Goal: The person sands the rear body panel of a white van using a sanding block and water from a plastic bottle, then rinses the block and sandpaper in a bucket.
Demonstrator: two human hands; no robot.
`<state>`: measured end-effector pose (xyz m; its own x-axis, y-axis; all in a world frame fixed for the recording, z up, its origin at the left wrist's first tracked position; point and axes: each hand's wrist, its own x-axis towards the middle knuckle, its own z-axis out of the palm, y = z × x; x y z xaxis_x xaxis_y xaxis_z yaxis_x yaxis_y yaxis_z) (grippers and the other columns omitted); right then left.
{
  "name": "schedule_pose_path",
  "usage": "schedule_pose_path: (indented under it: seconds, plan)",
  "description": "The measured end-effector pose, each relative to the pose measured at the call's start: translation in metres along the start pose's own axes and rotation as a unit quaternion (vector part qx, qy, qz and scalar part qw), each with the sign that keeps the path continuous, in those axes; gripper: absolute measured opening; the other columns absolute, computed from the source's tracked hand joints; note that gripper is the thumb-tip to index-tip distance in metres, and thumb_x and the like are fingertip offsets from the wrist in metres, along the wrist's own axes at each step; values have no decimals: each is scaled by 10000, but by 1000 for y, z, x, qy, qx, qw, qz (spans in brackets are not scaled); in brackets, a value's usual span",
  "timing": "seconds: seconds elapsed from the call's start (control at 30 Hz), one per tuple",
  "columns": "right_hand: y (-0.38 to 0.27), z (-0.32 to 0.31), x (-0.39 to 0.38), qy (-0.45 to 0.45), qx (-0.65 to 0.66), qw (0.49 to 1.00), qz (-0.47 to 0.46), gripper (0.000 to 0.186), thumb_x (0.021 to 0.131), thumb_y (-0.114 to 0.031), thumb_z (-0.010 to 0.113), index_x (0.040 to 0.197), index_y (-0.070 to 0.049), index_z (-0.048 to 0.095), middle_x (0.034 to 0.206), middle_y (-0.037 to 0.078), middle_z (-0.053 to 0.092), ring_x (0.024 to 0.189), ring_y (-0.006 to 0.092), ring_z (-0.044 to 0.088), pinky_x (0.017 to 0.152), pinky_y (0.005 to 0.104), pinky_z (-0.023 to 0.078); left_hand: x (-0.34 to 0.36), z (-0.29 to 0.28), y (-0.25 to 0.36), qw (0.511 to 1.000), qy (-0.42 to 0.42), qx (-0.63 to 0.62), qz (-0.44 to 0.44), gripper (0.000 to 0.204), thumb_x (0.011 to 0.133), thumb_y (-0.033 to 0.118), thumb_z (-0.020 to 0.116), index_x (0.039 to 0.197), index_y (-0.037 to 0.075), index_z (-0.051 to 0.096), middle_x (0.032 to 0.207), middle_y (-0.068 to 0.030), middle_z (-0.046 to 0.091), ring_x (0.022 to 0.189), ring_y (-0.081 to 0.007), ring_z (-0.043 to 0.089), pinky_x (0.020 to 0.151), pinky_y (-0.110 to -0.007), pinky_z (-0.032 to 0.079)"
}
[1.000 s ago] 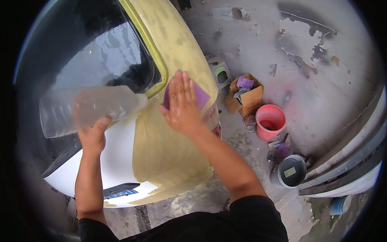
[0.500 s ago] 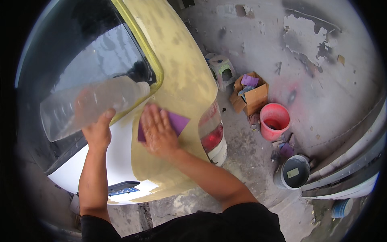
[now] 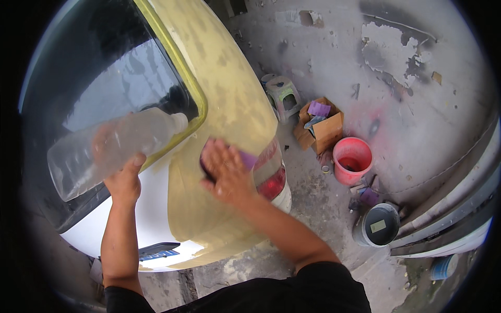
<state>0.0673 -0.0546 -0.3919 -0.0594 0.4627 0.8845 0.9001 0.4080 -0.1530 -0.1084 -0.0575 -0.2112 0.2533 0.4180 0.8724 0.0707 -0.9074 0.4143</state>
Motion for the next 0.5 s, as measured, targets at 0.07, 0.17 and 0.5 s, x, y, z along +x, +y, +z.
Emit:
schedule_pose_path:
  seconds: [0.07, 0.17, 0.5]
  plan:
    - [40, -19, 46, 43, 9, 999, 18, 688, 907, -469, 503, 1422, -28, 390, 1535, 167, 274, 1435, 343, 217, 1157, 496, 151, 1, 5, 4, 1000, 14, -16, -1, 827, 671, 198, 856, 1297, 31, 343, 1274, -196, 561, 1187, -300, 533, 1019, -421, 420]
    - [77, -38, 96, 91, 9, 996, 9, 692, 926, -487, 459, 1424, -13, 381, 1539, 171, 264, 1440, 336, 206, 1157, 495, 144, 8, 2, 5, 999, 13, 48, 6, 798, 680, 241, 857, 1283, 15, 386, 1256, -172, 563, 1178, -271, 530, 1009, -397, 419]
    - [18, 3, 17, 118, 3, 986, 122, 701, 977, -498, 296, 1417, 45, 358, 1486, 257, 318, 1400, 416, 260, 1151, 526, 128, 9, 22, -12, 996, 4, 89, -21, 802, 722, 309, 820, 1334, -9, 410, 1243, -121, 523, 1147, -238, 515, 988, -365, 410]
